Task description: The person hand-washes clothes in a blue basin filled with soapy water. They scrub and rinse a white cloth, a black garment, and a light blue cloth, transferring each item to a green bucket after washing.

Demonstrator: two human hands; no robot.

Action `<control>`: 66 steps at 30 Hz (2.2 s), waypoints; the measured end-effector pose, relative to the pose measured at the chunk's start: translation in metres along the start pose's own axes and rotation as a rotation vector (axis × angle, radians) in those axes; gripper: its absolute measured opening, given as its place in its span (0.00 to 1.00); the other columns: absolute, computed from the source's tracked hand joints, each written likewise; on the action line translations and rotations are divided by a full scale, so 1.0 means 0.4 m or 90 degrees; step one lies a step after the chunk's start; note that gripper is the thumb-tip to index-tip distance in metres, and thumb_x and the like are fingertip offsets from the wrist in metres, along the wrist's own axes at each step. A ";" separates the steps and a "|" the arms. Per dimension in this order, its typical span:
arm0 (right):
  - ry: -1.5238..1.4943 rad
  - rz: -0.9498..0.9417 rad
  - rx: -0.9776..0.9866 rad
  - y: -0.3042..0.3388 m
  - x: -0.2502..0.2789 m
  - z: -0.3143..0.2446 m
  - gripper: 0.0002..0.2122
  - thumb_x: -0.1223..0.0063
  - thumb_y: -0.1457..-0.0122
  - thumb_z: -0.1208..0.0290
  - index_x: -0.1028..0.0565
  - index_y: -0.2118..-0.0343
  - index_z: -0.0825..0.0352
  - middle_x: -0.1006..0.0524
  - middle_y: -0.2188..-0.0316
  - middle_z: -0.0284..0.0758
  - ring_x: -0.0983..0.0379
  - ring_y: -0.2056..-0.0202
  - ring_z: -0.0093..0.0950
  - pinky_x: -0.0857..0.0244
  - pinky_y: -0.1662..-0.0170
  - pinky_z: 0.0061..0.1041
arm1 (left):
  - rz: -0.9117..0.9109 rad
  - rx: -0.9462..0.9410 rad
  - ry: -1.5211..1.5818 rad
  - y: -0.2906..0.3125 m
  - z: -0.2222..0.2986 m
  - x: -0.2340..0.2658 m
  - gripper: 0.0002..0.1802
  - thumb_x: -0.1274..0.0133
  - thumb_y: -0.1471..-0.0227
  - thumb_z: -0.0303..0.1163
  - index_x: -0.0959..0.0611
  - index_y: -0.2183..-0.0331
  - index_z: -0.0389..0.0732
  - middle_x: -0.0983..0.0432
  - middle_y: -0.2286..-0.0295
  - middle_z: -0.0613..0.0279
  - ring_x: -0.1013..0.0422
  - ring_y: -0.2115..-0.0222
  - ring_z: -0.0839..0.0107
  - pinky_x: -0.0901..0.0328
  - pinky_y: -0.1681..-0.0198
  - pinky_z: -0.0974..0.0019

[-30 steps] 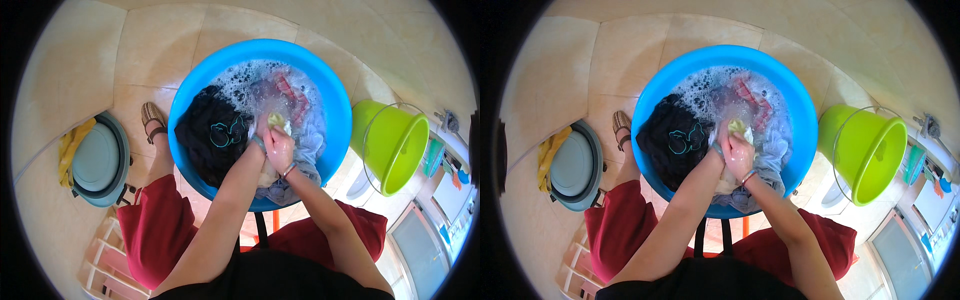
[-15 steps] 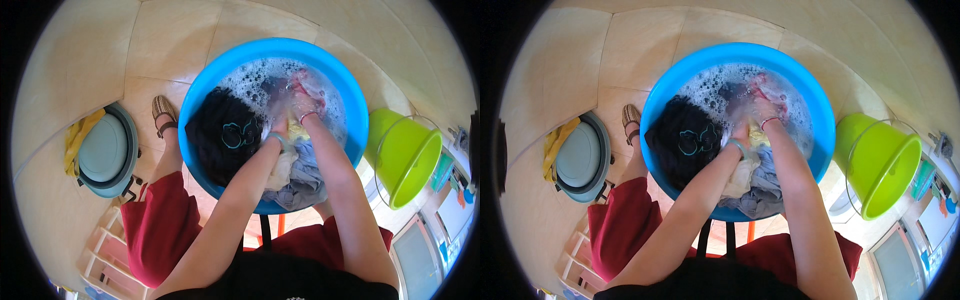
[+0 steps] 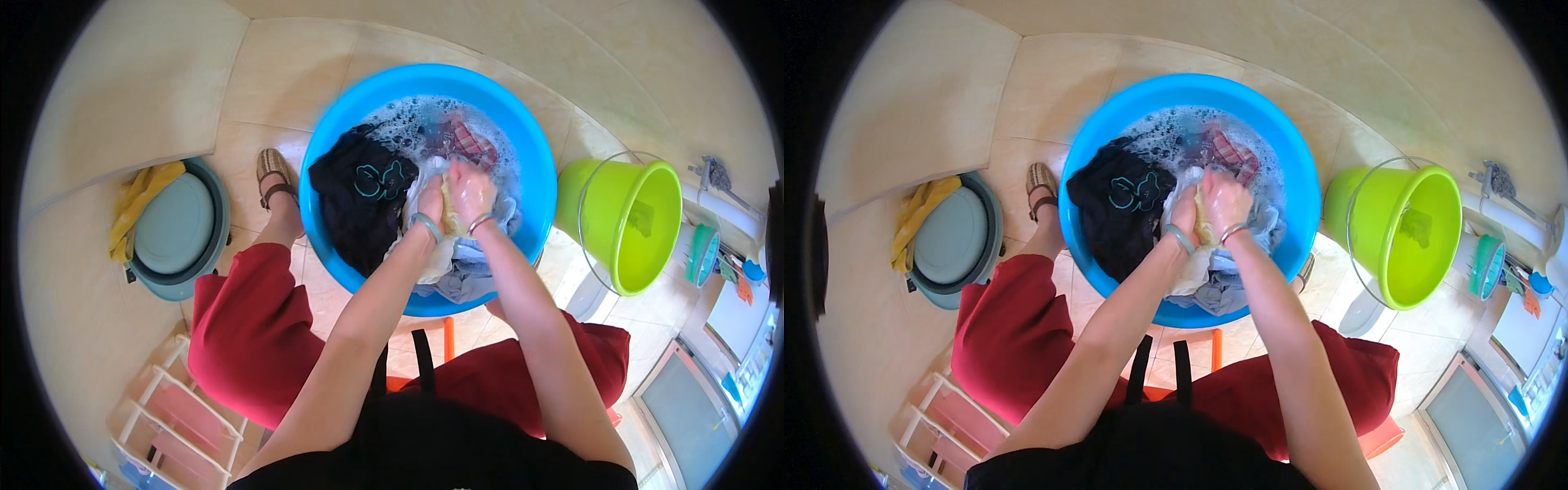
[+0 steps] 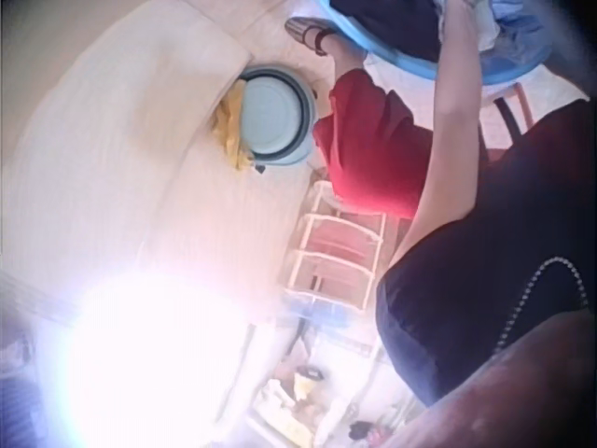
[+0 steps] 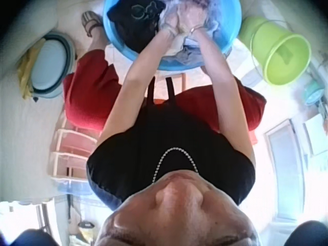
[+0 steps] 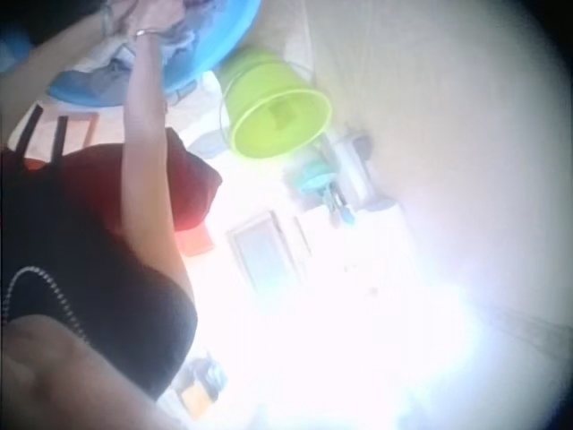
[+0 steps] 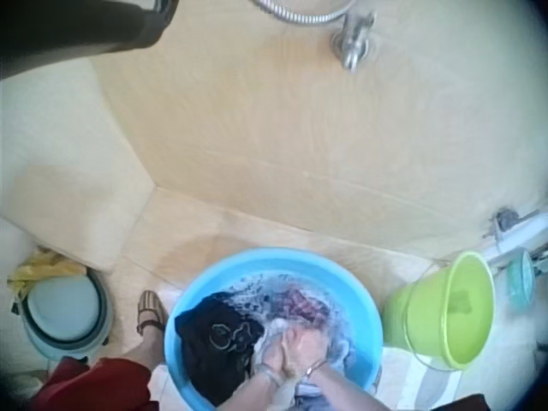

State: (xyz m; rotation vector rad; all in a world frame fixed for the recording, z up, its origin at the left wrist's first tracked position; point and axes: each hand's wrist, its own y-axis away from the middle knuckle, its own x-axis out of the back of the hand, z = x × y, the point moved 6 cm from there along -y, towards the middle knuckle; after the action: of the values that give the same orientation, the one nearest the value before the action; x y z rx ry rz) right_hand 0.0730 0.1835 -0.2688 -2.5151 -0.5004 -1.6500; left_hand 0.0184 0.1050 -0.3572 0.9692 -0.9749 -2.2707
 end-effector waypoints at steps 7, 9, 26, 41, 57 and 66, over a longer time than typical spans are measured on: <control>-0.074 -0.446 -0.105 -0.021 0.089 0.116 0.29 0.58 0.45 0.38 0.21 0.64 0.64 0.23 0.62 0.46 0.27 0.57 0.40 0.35 0.53 0.34 | -0.004 -0.216 -0.266 0.250 0.056 -0.121 0.14 0.54 0.42 0.42 0.20 0.65 0.44 0.22 0.70 0.54 0.26 0.68 0.58 0.33 0.67 0.58; -0.264 -0.491 -0.119 -0.004 0.120 0.104 0.33 0.57 0.49 0.35 0.21 0.61 0.67 0.23 0.59 0.44 0.27 0.55 0.40 0.35 0.52 0.32 | -0.047 -0.317 -0.627 0.328 0.076 -0.178 0.12 0.53 0.43 0.41 0.20 0.68 0.45 0.23 0.75 0.49 0.26 0.71 0.52 0.33 0.70 0.56; -0.874 -0.141 -0.183 0.133 0.299 0.037 0.22 0.51 0.54 0.84 0.31 0.51 0.72 0.24 0.65 0.37 0.26 0.71 0.27 0.32 0.72 0.23 | 0.054 -0.470 -0.886 0.243 0.181 -0.039 0.38 0.41 0.63 0.26 0.34 0.47 0.41 0.39 0.48 0.44 0.46 0.44 0.50 0.47 0.43 0.54; -0.101 -0.070 0.105 -0.054 -0.073 0.047 0.28 0.48 0.52 0.79 0.37 0.45 0.54 0.35 0.51 0.42 0.33 0.53 0.44 0.32 0.55 0.39 | 0.081 -0.444 -0.719 -0.004 0.243 -0.028 0.43 0.43 0.61 0.22 0.37 0.42 0.51 0.50 0.44 0.39 0.47 0.44 0.43 0.45 0.42 0.56; -0.330 -0.055 0.018 -0.101 -0.109 0.071 0.11 0.46 0.48 0.72 0.25 0.61 0.69 0.25 0.62 0.49 0.27 0.60 0.45 0.33 0.56 0.37 | 0.145 -0.403 -0.465 -0.077 0.225 -0.002 0.30 0.48 0.47 0.43 0.30 0.47 0.36 0.32 0.52 0.45 0.36 0.49 0.51 0.40 0.46 0.57; -0.242 -0.132 0.379 0.203 0.300 -0.272 0.11 0.38 0.55 0.69 0.22 0.66 0.57 0.28 0.65 0.29 0.31 0.64 0.30 0.33 0.61 0.28 | -0.295 0.023 0.336 0.145 0.245 -0.098 0.28 0.57 0.40 0.36 0.42 0.39 0.59 0.39 0.45 0.48 0.35 0.49 0.53 0.40 0.45 0.49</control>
State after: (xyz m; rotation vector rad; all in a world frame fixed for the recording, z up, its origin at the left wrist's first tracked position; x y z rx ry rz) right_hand 0.0472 0.1060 -0.1071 -2.3482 -1.1265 -0.8622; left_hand -0.0228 0.1352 -0.2484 1.8439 -0.6022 -2.1478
